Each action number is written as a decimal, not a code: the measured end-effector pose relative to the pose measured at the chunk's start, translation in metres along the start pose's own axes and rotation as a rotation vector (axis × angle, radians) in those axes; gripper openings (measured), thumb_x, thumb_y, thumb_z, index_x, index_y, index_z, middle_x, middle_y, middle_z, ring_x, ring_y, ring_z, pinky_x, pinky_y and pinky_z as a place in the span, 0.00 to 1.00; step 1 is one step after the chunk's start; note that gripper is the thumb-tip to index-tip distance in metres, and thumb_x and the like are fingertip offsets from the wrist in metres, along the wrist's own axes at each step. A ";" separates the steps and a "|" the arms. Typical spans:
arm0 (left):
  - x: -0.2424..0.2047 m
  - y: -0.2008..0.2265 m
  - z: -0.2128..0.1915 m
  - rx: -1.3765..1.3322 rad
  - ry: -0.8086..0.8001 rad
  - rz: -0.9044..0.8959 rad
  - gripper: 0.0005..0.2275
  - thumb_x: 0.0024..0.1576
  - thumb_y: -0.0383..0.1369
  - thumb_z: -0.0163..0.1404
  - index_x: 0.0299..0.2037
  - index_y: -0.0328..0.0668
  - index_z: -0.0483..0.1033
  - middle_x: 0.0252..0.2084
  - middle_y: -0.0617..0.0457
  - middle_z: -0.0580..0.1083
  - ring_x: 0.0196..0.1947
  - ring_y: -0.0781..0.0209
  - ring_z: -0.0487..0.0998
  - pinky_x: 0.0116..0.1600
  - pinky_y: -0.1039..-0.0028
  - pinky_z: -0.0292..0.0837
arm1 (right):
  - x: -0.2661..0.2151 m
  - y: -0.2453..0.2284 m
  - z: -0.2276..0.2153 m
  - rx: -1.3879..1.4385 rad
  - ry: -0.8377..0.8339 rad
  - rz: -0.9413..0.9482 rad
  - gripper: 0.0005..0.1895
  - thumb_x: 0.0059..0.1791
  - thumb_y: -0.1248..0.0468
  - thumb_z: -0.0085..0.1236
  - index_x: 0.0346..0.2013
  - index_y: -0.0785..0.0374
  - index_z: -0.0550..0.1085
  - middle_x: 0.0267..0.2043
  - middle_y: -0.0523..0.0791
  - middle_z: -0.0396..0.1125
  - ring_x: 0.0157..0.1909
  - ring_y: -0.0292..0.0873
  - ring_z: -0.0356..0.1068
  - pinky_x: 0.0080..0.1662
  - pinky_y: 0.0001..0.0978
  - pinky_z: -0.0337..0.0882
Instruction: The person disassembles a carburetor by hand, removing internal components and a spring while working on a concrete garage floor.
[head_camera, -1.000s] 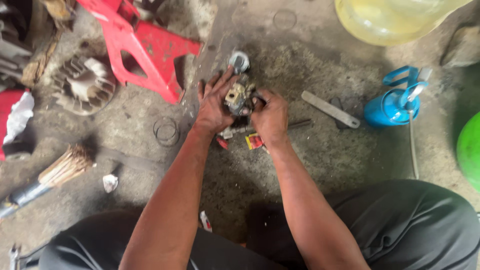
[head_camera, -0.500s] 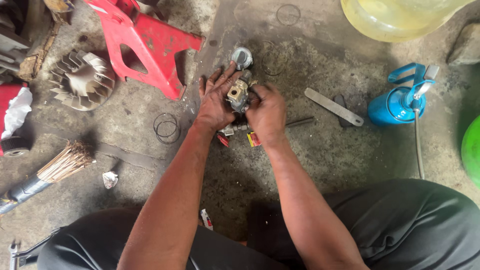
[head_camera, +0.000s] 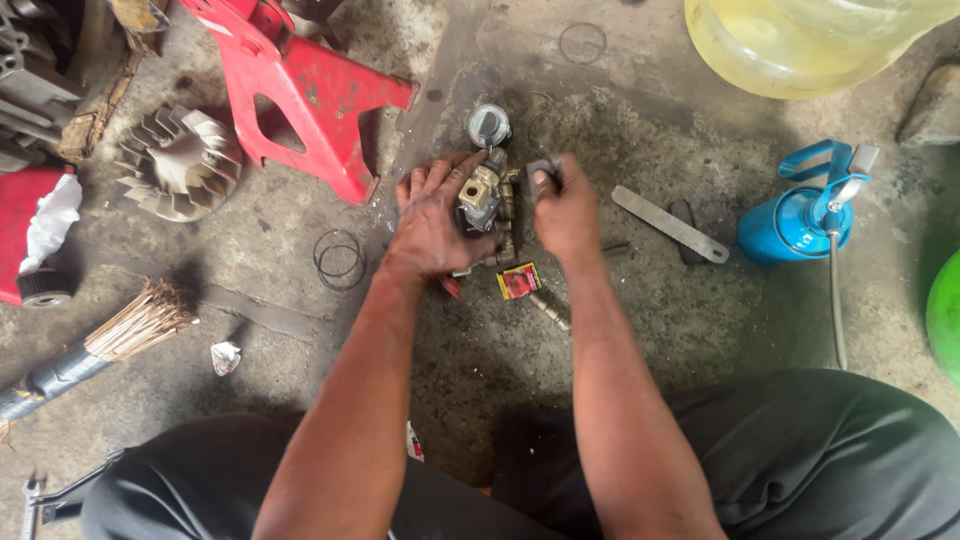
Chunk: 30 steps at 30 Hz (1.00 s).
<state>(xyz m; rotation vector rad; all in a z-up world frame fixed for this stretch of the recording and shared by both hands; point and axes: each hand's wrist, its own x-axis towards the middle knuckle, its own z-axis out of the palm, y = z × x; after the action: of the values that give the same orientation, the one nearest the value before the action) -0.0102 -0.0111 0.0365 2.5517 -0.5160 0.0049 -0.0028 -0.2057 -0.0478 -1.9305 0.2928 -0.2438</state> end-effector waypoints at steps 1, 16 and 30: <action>0.002 0.004 -0.006 0.005 0.003 0.001 0.45 0.35 0.43 0.70 0.68 0.51 0.65 0.66 0.48 0.66 0.67 0.41 0.61 0.69 0.49 0.51 | 0.002 0.001 0.002 0.005 0.000 -0.004 0.06 0.54 0.65 0.55 0.44 0.63 0.73 0.37 0.50 0.74 0.39 0.46 0.72 0.44 0.39 0.71; 0.023 -0.056 0.013 -0.924 0.203 -0.289 0.13 0.60 0.28 0.54 0.53 0.32 0.78 0.43 0.48 0.81 0.40 0.57 0.85 0.40 0.69 0.75 | 0.005 -0.017 -0.011 0.658 -0.235 0.127 0.07 0.57 0.63 0.48 0.48 0.60 0.71 0.46 0.43 0.77 0.41 0.37 0.72 0.45 0.32 0.72; 0.024 -0.100 0.005 -0.474 0.337 -0.503 0.25 0.56 0.40 0.59 0.62 0.43 0.68 0.59 0.41 0.73 0.56 0.50 0.77 0.63 0.64 0.71 | -0.024 -0.035 0.044 0.516 -0.449 -0.147 0.05 0.58 0.69 0.48 0.48 0.61 0.70 0.42 0.38 0.69 0.43 0.31 0.68 0.46 0.24 0.68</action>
<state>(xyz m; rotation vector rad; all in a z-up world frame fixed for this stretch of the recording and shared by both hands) 0.0477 0.0562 -0.0155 2.0853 0.2376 0.1153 -0.0093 -0.1466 -0.0318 -1.4422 -0.1973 0.0256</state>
